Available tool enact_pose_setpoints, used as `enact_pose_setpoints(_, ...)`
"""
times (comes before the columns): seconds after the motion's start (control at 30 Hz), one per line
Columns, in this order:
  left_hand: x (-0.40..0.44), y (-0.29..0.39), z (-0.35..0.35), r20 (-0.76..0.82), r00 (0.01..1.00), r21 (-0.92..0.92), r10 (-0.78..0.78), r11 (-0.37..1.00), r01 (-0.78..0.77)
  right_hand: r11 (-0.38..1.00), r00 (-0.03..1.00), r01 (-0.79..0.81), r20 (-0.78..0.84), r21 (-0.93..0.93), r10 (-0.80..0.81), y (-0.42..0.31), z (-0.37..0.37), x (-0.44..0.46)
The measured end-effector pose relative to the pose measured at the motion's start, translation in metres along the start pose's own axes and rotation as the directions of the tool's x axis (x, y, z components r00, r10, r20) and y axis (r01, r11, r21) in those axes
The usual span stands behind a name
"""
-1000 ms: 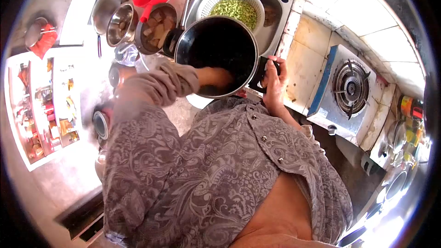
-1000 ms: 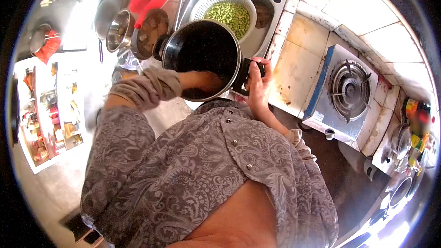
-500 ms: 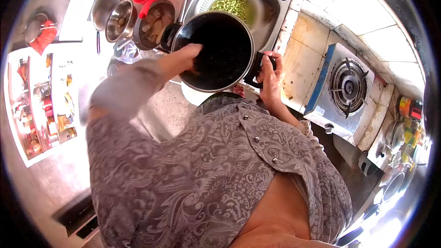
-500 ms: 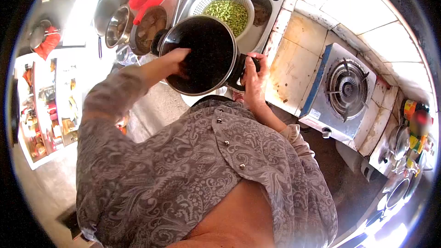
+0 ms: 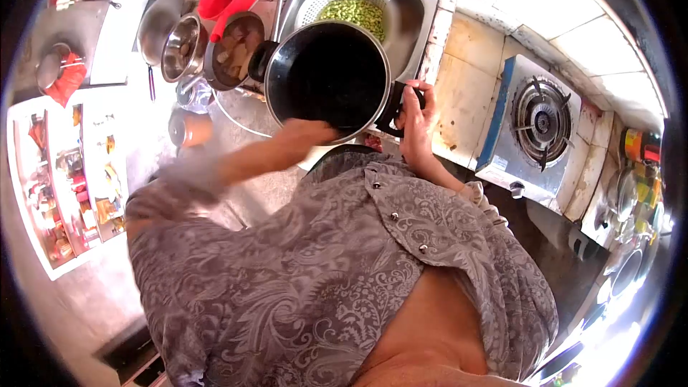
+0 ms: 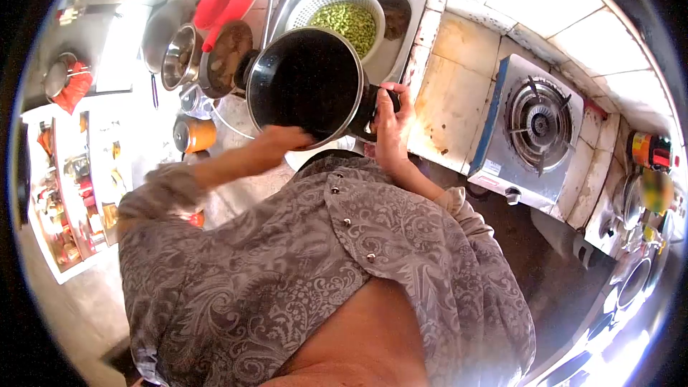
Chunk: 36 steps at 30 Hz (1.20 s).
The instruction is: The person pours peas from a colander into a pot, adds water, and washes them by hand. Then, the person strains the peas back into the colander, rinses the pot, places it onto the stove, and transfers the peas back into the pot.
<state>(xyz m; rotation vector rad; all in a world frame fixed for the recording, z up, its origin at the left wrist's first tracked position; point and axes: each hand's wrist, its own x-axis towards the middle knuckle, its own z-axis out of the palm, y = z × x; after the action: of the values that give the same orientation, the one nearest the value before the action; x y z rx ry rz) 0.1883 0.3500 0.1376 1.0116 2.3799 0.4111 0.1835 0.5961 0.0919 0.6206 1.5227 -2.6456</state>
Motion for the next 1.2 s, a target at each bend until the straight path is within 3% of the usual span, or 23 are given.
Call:
enact_pose_setpoints(0.03,-0.025,-0.032,-0.01,0.015,0.997,0.284,0.076,0.956,-0.077,1.0,1.0,-0.012,0.01,0.013,0.012,-0.002,0.0,0.002)
enact_pose_setpoints(0.1,-0.03,-0.056,-0.053,-0.402,0.914,0.55,0.054,0.812,0.194,1.0,0.999,-0.016,0.031,0.018,0.016,-0.007,0.001,0.01)
enact_pose_setpoints(0.13,-0.031,-0.063,-0.07,-0.607,0.793,0.421,-0.053,0.825,0.377,1.0,0.997,-0.007,0.07,-0.002,0.008,-0.008,0.002,0.014)
enact_pose_setpoints(0.2,-0.033,-0.133,-0.039,-0.74,0.584,-0.081,-0.335,0.905,0.417,0.999,0.989,0.019,0.148,-0.035,-0.013,-0.011,0.008,0.018)
enact_pose_setpoints(0.23,-0.029,-0.138,-0.037,-0.735,0.475,-0.332,-0.484,0.868,0.37,0.994,0.982,0.045,0.187,-0.1,-0.025,-0.017,0.014,0.016)
enact_pose_setpoints(0.27,-0.033,-0.145,-0.039,-0.689,0.577,-0.308,-0.438,0.898,0.313,0.986,0.969,0.083,0.244,-0.143,-0.046,-0.026,0.021,0.01)
enact_pose_setpoints(0.33,-0.041,-0.142,-0.031,-0.634,0.539,-0.5,-0.555,0.825,0.262,0.971,0.942,0.149,0.325,-0.186,-0.083,-0.035,0.034,0.007)
enact_pose_setpoints(0.43,-0.083,-0.158,0.009,-0.489,0.611,-0.503,-0.623,0.773,0.386,0.958,0.88,0.216,0.464,-0.19,-0.106,-0.042,0.03,0.02)
enact_pose_setpoints(0.47,-0.077,-0.108,0.002,-0.358,0.508,-0.819,-0.783,0.525,0.231,0.945,0.86,0.242,0.499,-0.22,-0.105,-0.047,0.033,0.024)
enact_pose_setpoints(0.5,-0.085,-0.101,0.02,-0.286,0.529,-0.921,-0.799,0.382,0.08,0.932,0.841,0.267,0.532,-0.246,-0.101,-0.055,0.035,0.026)
enact_pose_setpoints(0.53,-0.093,-0.096,0.032,-0.346,0.578,-0.916,-0.739,0.399,-0.038,0.92,0.825,0.285,0.557,-0.268,-0.094,-0.057,0.036,0.027)
enact_pose_setpoints(0.63,-0.105,-0.082,0.031,-0.338,0.422,-0.941,-0.841,0.315,-0.127,0.942,0.818,0.264,0.565,-0.205,-0.106,-0.047,0.052,0.041)
enact_pose_setpoints(0.7,-0.124,-0.063,-0.005,-0.339,0.314,-0.941,-0.887,0.326,-0.095,0.981,0.841,-0.024,0.527,-0.19,0.122,-0.04,0.056,0.051)
enact_pose_setpoints(0.73,-0.131,-0.04,-0.028,-0.344,0.351,-0.936,-0.871,0.286,-0.206,0.984,0.838,-0.114,0.518,-0.139,0.171,-0.033,0.058,0.055)
enact_pose_setpoints(0.77,-0.134,-0.021,-0.053,-0.334,0.327,-0.942,-0.884,0.297,-0.157,0.975,0.832,-0.204,0.511,-0.083,0.217,-0.021,0.06,0.06)
enact_pose_setpoints(0.8,-0.154,-0.031,-0.058,-0.357,0.438,-0.928,-0.825,0.261,-0.266,0.957,0.822,-0.29,0.506,-0.023,0.261,-0.008,0.061,0.066)
enact_pose_setpoints(0.87,-0.163,-0.017,-0.087,-0.298,0.503,-0.912,-0.811,0.088,-0.4,0.892,0.759,-0.453,0.522,-0.005,0.388,0.02,0.06,0.075)
enact_pose_setpoints(0.93,-0.152,-0.005,-0.111,-0.284,0.459,-0.882,-0.842,0.042,-0.469,0.819,0.697,-0.574,0.533,0.012,0.48,0.051,0.06,0.081)
enact_pose_setpoints(1.0,-0.138,-0.002,-0.134,-0.299,0.609,-0.89,-0.735,-0.015,-0.455,0.695,0.554,-0.719,0.609,0.006,0.567,0.077,0.06,0.088)
enact_pose_setpoints(1.07,-0.13,-0.031,-0.146,-0.273,0.47,-0.942,-0.84,0.133,-0.309,0.517,0.435,-0.855,0.596,0.038,0.675,0.105,0.063,0.09)
enact_pose_setpoints(1.1,-0.146,-0.078,-0.147,-0.267,0.591,-0.934,-0.761,0.055,-0.352,0.404,0.365,-0.914,0.524,0.044,0.77,0.103,0.068,0.085)
enact_pose_setpoints(1.13,-0.132,-0.084,-0.161,-0.217,0.493,-0.967,-0.843,0.117,-0.225,0.316,0.298,-0.946,0.589,0.075,0.751,0.128,0.068,0.09)
enact_pose_setpoints(1.2,-0.094,-0.069,-0.182,-0.383,0.469,-0.716,-0.796,0.577,0.393,0.268,0.327,-0.945,0.508,0.187,0.797,0.134,0.071,0.084)
